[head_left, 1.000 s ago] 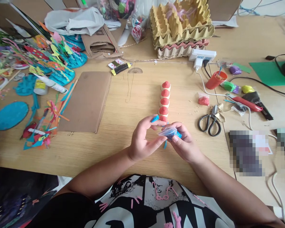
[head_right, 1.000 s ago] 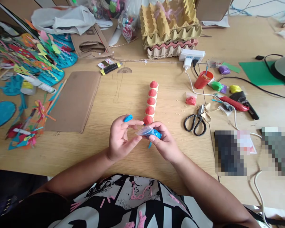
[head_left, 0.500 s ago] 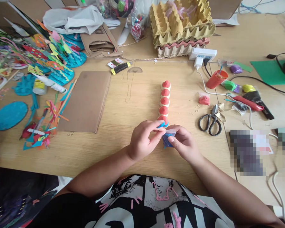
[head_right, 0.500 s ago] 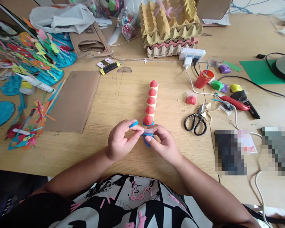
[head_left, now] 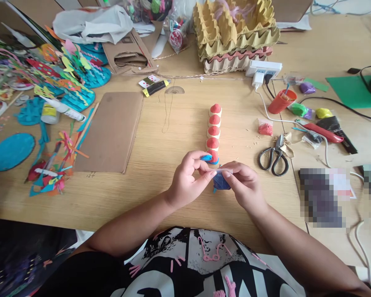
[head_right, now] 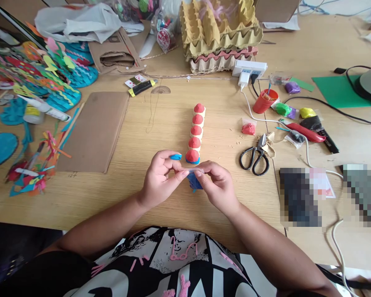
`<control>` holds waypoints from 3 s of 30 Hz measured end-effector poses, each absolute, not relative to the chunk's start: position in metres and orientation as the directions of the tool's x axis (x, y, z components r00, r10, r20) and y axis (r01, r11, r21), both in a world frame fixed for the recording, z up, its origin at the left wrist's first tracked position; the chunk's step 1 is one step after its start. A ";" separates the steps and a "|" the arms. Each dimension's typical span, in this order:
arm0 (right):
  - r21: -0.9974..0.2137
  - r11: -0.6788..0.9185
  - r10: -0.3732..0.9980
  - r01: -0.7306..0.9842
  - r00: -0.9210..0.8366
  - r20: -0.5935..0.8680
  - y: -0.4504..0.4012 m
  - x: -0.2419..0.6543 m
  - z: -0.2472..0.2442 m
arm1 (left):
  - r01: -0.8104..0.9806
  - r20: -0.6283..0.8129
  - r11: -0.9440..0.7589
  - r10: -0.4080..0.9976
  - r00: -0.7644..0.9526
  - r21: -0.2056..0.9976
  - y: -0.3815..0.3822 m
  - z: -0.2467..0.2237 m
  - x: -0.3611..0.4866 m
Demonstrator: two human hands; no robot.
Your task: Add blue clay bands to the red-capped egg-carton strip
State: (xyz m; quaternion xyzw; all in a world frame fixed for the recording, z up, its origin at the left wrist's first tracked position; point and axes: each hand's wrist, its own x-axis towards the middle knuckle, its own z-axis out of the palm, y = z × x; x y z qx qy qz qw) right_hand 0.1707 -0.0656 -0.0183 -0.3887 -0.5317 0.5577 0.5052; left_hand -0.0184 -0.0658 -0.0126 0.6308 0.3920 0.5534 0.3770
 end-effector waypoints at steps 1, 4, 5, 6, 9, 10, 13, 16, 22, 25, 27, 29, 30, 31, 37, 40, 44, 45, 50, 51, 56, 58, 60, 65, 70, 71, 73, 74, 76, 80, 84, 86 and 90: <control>-0.985 0.049 0.979 -0.168 -0.188 0.081 -0.065 0.170 -0.019 | 0.075 0.410 -0.416 0.909 0.080 0.907 -0.065 -0.014 -0.018; -0.971 -0.044 0.983 -0.234 -0.181 -0.001 -0.062 0.168 -0.022 | 0.081 0.436 -0.442 0.896 0.083 0.893 -0.060 -0.018 -0.019; -0.967 -0.070 0.983 -0.246 -0.180 -0.026 -0.060 0.168 -0.023 | 0.093 0.453 -0.460 0.888 0.081 0.883 -0.059 -0.020 -0.020; -0.964 -0.088 0.983 -0.250 -0.176 -0.044 -0.059 0.168 -0.023 | 0.116 0.477 -0.483 0.875 0.077 0.868 -0.058 -0.021 -0.020; -0.967 -0.098 0.989 -0.237 -0.134 -0.067 -0.058 0.167 -0.022 | 0.181 0.502 -0.503 0.863 0.057 0.845 -0.056 -0.022 -0.022; -0.969 -0.096 0.991 -0.228 -0.114 -0.072 -0.057 0.167 -0.022 | 0.178 0.491 -0.491 0.870 0.048 0.853 -0.057 -0.022 -0.022; -0.974 -0.101 0.993 -0.205 -0.082 -0.086 -0.057 0.168 -0.021 | 0.129 0.427 -0.425 0.904 0.015 0.896 -0.058 -0.022 -0.021; -0.974 -0.114 0.991 -0.194 -0.096 -0.097 -0.056 0.169 -0.022 | 0.109 0.374 -0.371 0.928 -0.008 0.922 -0.059 -0.022 -0.020; -0.973 -0.095 0.991 -0.208 -0.110 -0.073 -0.056 0.172 -0.022 | 0.139 0.426 -0.425 0.904 0.028 0.894 -0.060 -0.021 -0.022; -0.984 -0.068 0.992 -0.164 -0.116 -0.050 -0.058 0.172 -0.019 | 0.184 0.490 -0.486 0.872 0.027 0.855 -0.061 -0.022 -0.021; -0.991 -0.049 0.992 -0.127 -0.122 -0.033 -0.059 0.172 -0.018 | 0.212 0.524 -0.516 0.851 0.017 0.830 -0.062 -0.024 -0.021; -0.995 -0.022 0.990 -0.094 -0.139 -0.008 -0.059 0.171 -0.017 | 0.219 0.546 -0.538 0.837 0.028 0.814 -0.062 -0.025 -0.021; -0.996 -0.001 0.989 -0.084 -0.148 0.011 -0.059 0.171 -0.017 | 0.225 0.550 -0.543 0.834 0.037 0.809 -0.062 -0.026 -0.021; -0.997 0.024 0.987 -0.076 -0.154 0.035 -0.059 0.172 -0.016 | 0.236 0.553 -0.547 0.832 0.048 0.803 -0.063 -0.026 -0.021; -0.993 0.117 0.979 -0.031 -0.163 0.120 -0.058 0.174 -0.013 | 0.265 0.546 -0.547 0.834 0.084 0.794 -0.064 -0.021 -0.020; -0.992 0.124 0.971 -0.017 -0.203 0.125 -0.058 0.173 -0.015 | 0.226 0.510 -0.514 0.856 0.083 0.827 -0.065 -0.021 -0.018; -0.977 0.195 0.958 0.081 -0.231 0.172 -0.060 0.174 -0.018 | 0.220 0.496 -0.506 0.862 0.102 0.834 -0.068 -0.024 -0.018; -0.969 0.219 0.954 0.115 -0.232 0.188 -0.061 0.174 -0.018 | 0.225 0.507 -0.516 0.856 0.103 0.826 -0.068 -0.025 -0.019; -0.975 0.176 0.965 0.132 -0.219 0.145 -0.061 0.175 -0.014 | 0.221 0.535 -0.536 0.842 0.072 0.815 -0.068 -0.027 -0.019; -0.989 0.123 0.971 0.086 -0.215 0.102 -0.059 0.175 -0.014 | 0.198 0.512 -0.514 0.856 0.064 0.835 -0.067 -0.027 -0.018; -0.998 0.039 0.973 -0.055 -0.223 0.050 -0.053 0.175 -0.013 | 0.053 0.422 -0.424 0.905 0.052 0.904 -0.064 -0.023 -0.015; -0.994 0.108 0.966 0.001 -0.238 0.105 -0.049 0.180 -0.010 | 0.005 0.418 -0.420 0.904 0.085 0.908 -0.063 -0.024 -0.015; -0.990 0.108 0.970 0.095 -0.228 0.084 -0.042 0.191 -0.003 | -0.052 0.387 -0.384 0.916 0.103 0.922 -0.061 -0.026 -0.017; -0.769 0.050 0.990 0.637 -0.135 -0.047 -0.016 0.232 0.011 | -0.273 0.063 -0.040 0.995 0.077 0.961 -0.049 -0.025 -0.027; -0.484 0.122 0.991 0.866 -0.083 0.102 -0.004 0.253 0.003 | -0.444 -0.103 0.221 0.956 0.276 0.868 -0.041 -0.015 -0.032; -0.431 0.145 0.977 0.891 -0.059 0.207 -0.006 0.252 0.002 | -0.455 -0.110 0.245 0.947 0.303 0.856 -0.041 -0.014 -0.032; -0.406 0.254 0.917 0.878 -0.086 0.389 -0.011 0.244 0.005 | -0.475 -0.121 0.290 0.927 0.354 0.831 -0.042 -0.013 -0.032; -0.433 0.355 0.883 0.829 -0.144 0.448 -0.015 0.238 0.008 | -0.480 -0.130 0.317 0.915 0.382 0.818 -0.043 -0.012 -0.032; -0.563 0.545 0.828 0.621 -0.295 0.476 -0.022 0.222 0.017 | -0.476 -0.165 0.387 0.881 0.443 0.790 -0.045 -0.010 -0.032; -0.660 0.694 0.693 0.289 -0.518 0.502 -0.029 0.194 0.031 | -0.480 -0.306 0.541 0.820 0.483 0.691 -0.049 -0.003 -0.031; -0.629 0.730 0.655 0.267 -0.537 0.532 -0.020 0.182 0.030 | -0.530 -0.385 0.626 0.776 0.500 0.572 -0.047 0.001 -0.032; -0.612 0.739 0.650 0.283 -0.540 0.535 -0.015 0.181 0.027 | -0.547 -0.407 0.640 0.767 0.496 0.539 -0.046 0.001 -0.033; -0.569 0.762 0.638 0.308 -0.507 0.580 -0.014 0.179 0.019 | -0.551 -0.388 0.631 0.773 0.501 0.545 -0.043 0.001 -0.033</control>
